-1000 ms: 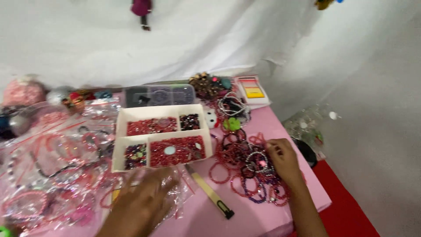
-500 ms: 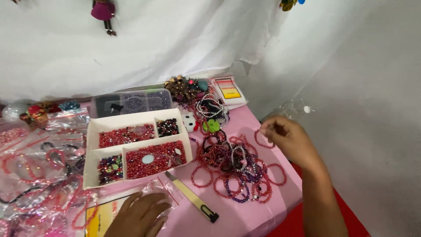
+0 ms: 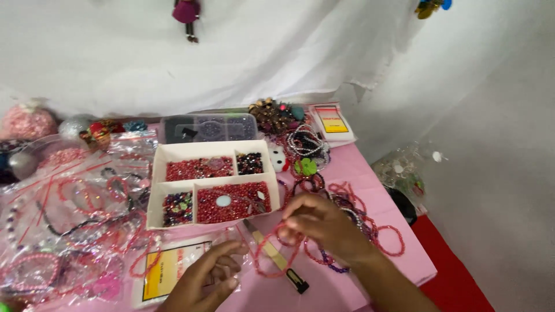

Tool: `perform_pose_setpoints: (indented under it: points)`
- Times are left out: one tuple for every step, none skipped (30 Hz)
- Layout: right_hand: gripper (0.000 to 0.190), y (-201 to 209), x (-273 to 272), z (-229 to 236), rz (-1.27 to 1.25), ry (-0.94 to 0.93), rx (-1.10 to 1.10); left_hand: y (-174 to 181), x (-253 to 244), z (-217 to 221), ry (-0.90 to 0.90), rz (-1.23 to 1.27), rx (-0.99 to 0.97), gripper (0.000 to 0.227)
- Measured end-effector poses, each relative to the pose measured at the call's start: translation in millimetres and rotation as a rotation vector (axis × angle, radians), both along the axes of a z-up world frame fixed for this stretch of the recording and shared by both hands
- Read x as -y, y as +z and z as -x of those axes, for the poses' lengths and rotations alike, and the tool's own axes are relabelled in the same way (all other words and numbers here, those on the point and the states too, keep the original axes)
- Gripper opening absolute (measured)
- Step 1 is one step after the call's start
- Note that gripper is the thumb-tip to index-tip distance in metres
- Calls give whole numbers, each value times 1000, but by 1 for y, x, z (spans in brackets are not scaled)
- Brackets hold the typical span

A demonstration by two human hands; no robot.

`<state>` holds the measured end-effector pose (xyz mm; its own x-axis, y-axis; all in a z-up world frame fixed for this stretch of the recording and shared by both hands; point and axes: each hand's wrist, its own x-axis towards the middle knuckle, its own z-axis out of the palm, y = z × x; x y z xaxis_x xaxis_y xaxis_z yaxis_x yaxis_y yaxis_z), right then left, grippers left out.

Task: Packaging beaded bracelets into small plastic bags and organizing jewelry supplies on a workshop table.

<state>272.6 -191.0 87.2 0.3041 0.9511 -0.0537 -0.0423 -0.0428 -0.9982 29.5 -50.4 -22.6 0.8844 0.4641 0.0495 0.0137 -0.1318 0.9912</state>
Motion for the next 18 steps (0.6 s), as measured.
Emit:
perform_pose_setpoints:
  points:
    - [10,-15,-9,1,2,12,1,2,-2,-1,12,2,1,63]
    - [15,-30,-17,3,33,49,-136,4,-2,0,3,55,-74,63]
    - [21,-46,-25,6,66,86,-273,6,-2,2,-6,110,-149,63]
    - [21,-52,-30,8,72,102,-275,-2,-4,0,11,116,-151,63]
    - [14,-57,-35,11,52,160,-348,-11,-5,-2,27,132,-35,40]
    - [8,-63,-40,14,29,217,-425,-19,-6,-3,44,143,78,19]
    - [8,-67,-43,14,33,234,-431,-10,-7,-1,62,143,73,19]
    - [10,-71,-46,13,-40,266,-570,-1,-9,1,95,111,77,17]
    - [11,-75,-49,13,-113,297,-709,8,-10,2,128,78,81,16]
    - [11,-79,-49,12,-111,307,-717,9,-11,2,140,77,75,16]
    - [18,-83,-49,10,-87,299,-758,11,-12,1,139,105,147,16]
    - [26,-87,-48,8,-63,286,-798,12,-13,0,134,134,219,16]
    - [26,-89,-48,9,-61,291,-804,10,-14,1,140,134,213,16]
    - [28,-91,-48,9,-97,316,-837,9,-15,0,169,200,170,13]
    - [30,-93,-47,9,-134,342,-869,7,-15,0,199,266,127,10]
    - [30,-92,-47,11,-133,343,-874,5,-15,0,201,266,123,10]
    - [31,-90,-46,12,-162,355,-876,4,-16,0,193,277,143,13]
    - [33,-88,-46,14,-191,367,-877,3,-16,0,184,288,164,18]
